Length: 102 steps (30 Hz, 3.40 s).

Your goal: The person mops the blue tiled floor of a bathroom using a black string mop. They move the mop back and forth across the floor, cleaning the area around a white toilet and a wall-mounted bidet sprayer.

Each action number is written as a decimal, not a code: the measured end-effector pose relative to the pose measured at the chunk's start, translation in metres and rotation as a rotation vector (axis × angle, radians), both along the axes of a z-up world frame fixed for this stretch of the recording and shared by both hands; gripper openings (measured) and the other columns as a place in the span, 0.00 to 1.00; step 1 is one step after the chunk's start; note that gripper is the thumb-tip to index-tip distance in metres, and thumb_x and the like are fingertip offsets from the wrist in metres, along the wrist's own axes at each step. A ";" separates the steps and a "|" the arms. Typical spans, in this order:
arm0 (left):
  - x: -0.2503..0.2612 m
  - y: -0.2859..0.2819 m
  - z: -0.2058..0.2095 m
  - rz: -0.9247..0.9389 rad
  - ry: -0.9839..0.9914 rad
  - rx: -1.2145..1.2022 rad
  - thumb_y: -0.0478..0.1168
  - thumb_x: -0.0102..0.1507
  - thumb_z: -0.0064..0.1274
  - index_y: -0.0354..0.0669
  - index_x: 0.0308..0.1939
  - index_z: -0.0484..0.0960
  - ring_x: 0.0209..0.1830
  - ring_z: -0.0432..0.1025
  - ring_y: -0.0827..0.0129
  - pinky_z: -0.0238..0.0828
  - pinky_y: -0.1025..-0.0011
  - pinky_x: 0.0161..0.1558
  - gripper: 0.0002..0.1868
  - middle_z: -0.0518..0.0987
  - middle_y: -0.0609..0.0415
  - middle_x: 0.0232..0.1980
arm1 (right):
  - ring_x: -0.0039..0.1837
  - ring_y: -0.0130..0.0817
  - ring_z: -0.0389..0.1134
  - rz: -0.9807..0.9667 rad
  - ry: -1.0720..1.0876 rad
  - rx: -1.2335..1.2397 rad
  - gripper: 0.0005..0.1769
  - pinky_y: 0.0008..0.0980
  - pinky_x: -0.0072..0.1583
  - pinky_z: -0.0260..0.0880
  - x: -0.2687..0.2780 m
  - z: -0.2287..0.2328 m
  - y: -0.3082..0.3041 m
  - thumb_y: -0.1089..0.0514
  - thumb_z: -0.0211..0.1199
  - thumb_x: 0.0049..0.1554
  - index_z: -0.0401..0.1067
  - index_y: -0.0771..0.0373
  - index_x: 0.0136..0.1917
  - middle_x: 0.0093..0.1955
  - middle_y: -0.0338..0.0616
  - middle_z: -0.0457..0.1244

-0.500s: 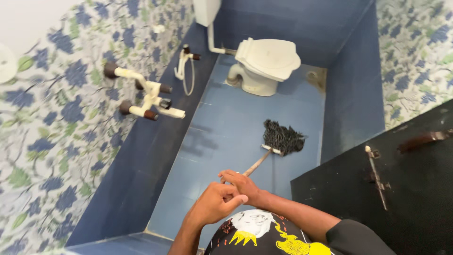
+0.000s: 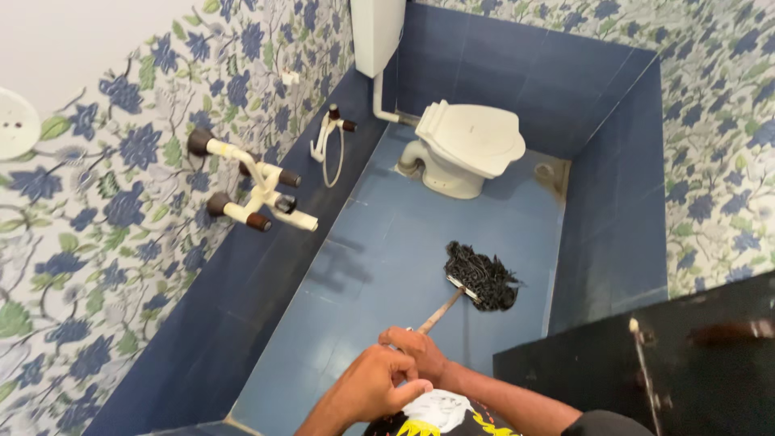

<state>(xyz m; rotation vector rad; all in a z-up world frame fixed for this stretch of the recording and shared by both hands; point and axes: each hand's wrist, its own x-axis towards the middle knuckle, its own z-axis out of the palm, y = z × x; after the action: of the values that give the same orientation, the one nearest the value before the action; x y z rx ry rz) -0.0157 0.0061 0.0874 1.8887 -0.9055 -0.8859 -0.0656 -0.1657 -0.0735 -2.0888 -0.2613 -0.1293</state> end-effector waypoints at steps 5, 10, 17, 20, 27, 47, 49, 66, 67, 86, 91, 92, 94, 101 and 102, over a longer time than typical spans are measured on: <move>0.015 -0.057 -0.053 -0.013 -0.142 -0.286 0.43 0.60 0.65 0.36 0.22 0.81 0.26 0.70 0.67 0.69 0.66 0.31 0.17 0.78 0.51 0.20 | 0.50 0.48 0.69 -0.010 0.030 0.001 0.16 0.42 0.49 0.69 0.015 -0.014 -0.059 0.59 0.65 0.52 0.69 0.59 0.53 0.47 0.45 0.65; 0.030 -0.130 -0.125 -0.006 -0.034 -0.082 0.45 0.60 0.63 0.37 0.24 0.81 0.23 0.69 0.61 0.67 0.63 0.30 0.16 0.76 0.49 0.21 | 0.56 0.48 0.67 -0.104 0.119 -0.172 0.16 0.43 0.52 0.69 0.028 -0.067 -0.132 0.57 0.66 0.51 0.68 0.56 0.53 0.52 0.43 0.64; 0.029 -0.252 -0.203 -0.162 -0.164 -0.198 0.44 0.61 0.63 0.41 0.32 0.81 0.32 0.75 0.54 0.72 0.61 0.37 0.11 0.79 0.47 0.31 | 0.62 0.55 0.64 -0.385 0.413 -0.512 0.16 0.47 0.57 0.69 0.036 -0.149 -0.259 0.49 0.66 0.55 0.70 0.52 0.55 0.60 0.50 0.62; 0.030 -0.296 -0.201 -0.224 -0.248 -0.420 0.40 0.59 0.64 0.41 0.37 0.81 0.39 0.75 0.54 0.73 0.59 0.43 0.09 0.76 0.46 0.35 | 0.63 0.55 0.64 -0.573 0.487 -0.504 0.19 0.48 0.58 0.68 0.033 -0.150 -0.304 0.47 0.66 0.55 0.69 0.51 0.57 0.60 0.51 0.63; 0.031 -0.314 -0.176 -0.328 -0.288 -0.501 0.37 0.56 0.63 0.43 0.45 0.80 0.43 0.75 0.57 0.73 0.61 0.45 0.14 0.78 0.53 0.47 | 0.58 0.51 0.70 -0.625 0.421 -0.344 0.19 0.46 0.56 0.70 0.006 -0.143 -0.342 0.48 0.62 0.56 0.70 0.51 0.60 0.58 0.49 0.67; -0.097 -0.106 -0.084 -0.488 -0.332 -0.512 0.54 0.57 0.67 0.45 0.29 0.86 0.26 0.70 0.63 0.62 0.64 0.32 0.17 0.74 0.53 0.21 | 0.55 0.51 0.71 -0.293 0.335 -0.376 0.21 0.45 0.54 0.69 -0.135 -0.065 -0.118 0.51 0.60 0.56 0.70 0.52 0.63 0.54 0.49 0.69; -0.106 -0.094 -0.079 -0.611 -0.220 -0.471 0.57 0.60 0.64 0.47 0.33 0.86 0.25 0.71 0.64 0.64 0.66 0.32 0.18 0.73 0.55 0.22 | 0.56 0.49 0.71 -0.292 0.468 -0.427 0.21 0.43 0.55 0.71 -0.146 -0.065 -0.104 0.51 0.57 0.57 0.71 0.47 0.64 0.53 0.48 0.69; -0.101 -0.148 -0.135 -0.578 -0.034 -0.554 0.39 0.66 0.52 0.36 0.27 0.76 0.24 0.69 0.58 0.63 0.62 0.34 0.14 0.73 0.48 0.24 | 0.36 0.44 0.69 -0.449 0.441 -0.007 0.21 0.43 0.40 0.68 -0.133 -0.072 -0.123 0.37 0.61 0.58 0.64 0.56 0.49 0.33 0.43 0.66; -0.098 -0.159 -0.140 -0.564 -0.029 -0.540 0.39 0.66 0.52 0.35 0.26 0.75 0.23 0.68 0.58 0.63 0.61 0.33 0.15 0.73 0.48 0.24 | 0.35 0.46 0.66 -0.485 0.430 -0.041 0.24 0.44 0.39 0.67 -0.127 -0.077 -0.131 0.35 0.62 0.59 0.64 0.57 0.47 0.32 0.45 0.64; -0.111 -0.365 -0.144 -0.599 -0.181 -0.518 0.41 0.65 0.53 0.34 0.31 0.83 0.23 0.72 0.51 0.68 0.58 0.33 0.13 0.77 0.43 0.25 | 0.36 0.22 0.59 -0.432 0.485 0.329 0.11 0.30 0.37 0.61 -0.135 -0.053 -0.320 0.54 0.60 0.63 0.65 0.61 0.54 0.33 0.35 0.59; -0.121 -0.361 -0.147 -0.597 -0.230 -0.465 0.40 0.65 0.53 0.33 0.30 0.83 0.26 0.73 0.49 0.69 0.58 0.36 0.14 0.78 0.42 0.26 | 0.37 0.33 0.58 -0.460 0.621 0.074 0.18 0.35 0.39 0.61 -0.140 -0.054 -0.316 0.51 0.67 0.59 0.65 0.58 0.57 0.34 0.48 0.58; -0.123 -0.358 -0.147 -0.596 -0.226 -0.466 0.40 0.65 0.53 0.33 0.30 0.82 0.27 0.74 0.50 0.70 0.58 0.37 0.14 0.78 0.42 0.27 | 0.40 0.36 0.61 -0.469 0.532 0.070 0.19 0.37 0.42 0.64 -0.143 -0.056 -0.312 0.51 0.68 0.58 0.65 0.58 0.57 0.39 0.48 0.60; -0.127 -0.350 -0.145 -0.580 -0.234 -0.432 0.41 0.65 0.53 0.33 0.30 0.83 0.28 0.74 0.50 0.70 0.58 0.38 0.14 0.79 0.42 0.27 | 0.47 0.41 0.67 -0.489 0.351 0.063 0.22 0.39 0.48 0.69 -0.145 -0.061 -0.303 0.50 0.70 0.55 0.65 0.58 0.57 0.51 0.49 0.64; -0.145 -0.300 -0.123 -0.441 -0.229 -0.298 0.40 0.63 0.54 0.34 0.31 0.84 0.29 0.75 0.51 0.68 0.58 0.35 0.12 0.81 0.43 0.28 | 0.58 0.56 0.66 -0.347 0.347 -0.154 0.22 0.46 0.56 0.68 -0.160 -0.085 -0.277 0.47 0.69 0.51 0.69 0.54 0.56 0.69 0.51 0.56; -0.145 -0.294 -0.123 -0.422 -0.216 -0.346 0.40 0.63 0.54 0.34 0.32 0.84 0.30 0.75 0.51 0.69 0.60 0.36 0.12 0.81 0.43 0.29 | 0.59 0.56 0.66 -0.297 0.317 -0.168 0.22 0.46 0.56 0.68 -0.160 -0.090 -0.274 0.50 0.68 0.49 0.68 0.54 0.56 0.68 0.51 0.56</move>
<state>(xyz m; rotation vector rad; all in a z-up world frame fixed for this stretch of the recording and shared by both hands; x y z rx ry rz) -0.1603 -0.2880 -0.0355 1.5349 -1.5242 -0.7122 -0.2259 -0.4401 -0.1640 -2.2671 0.2384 0.0500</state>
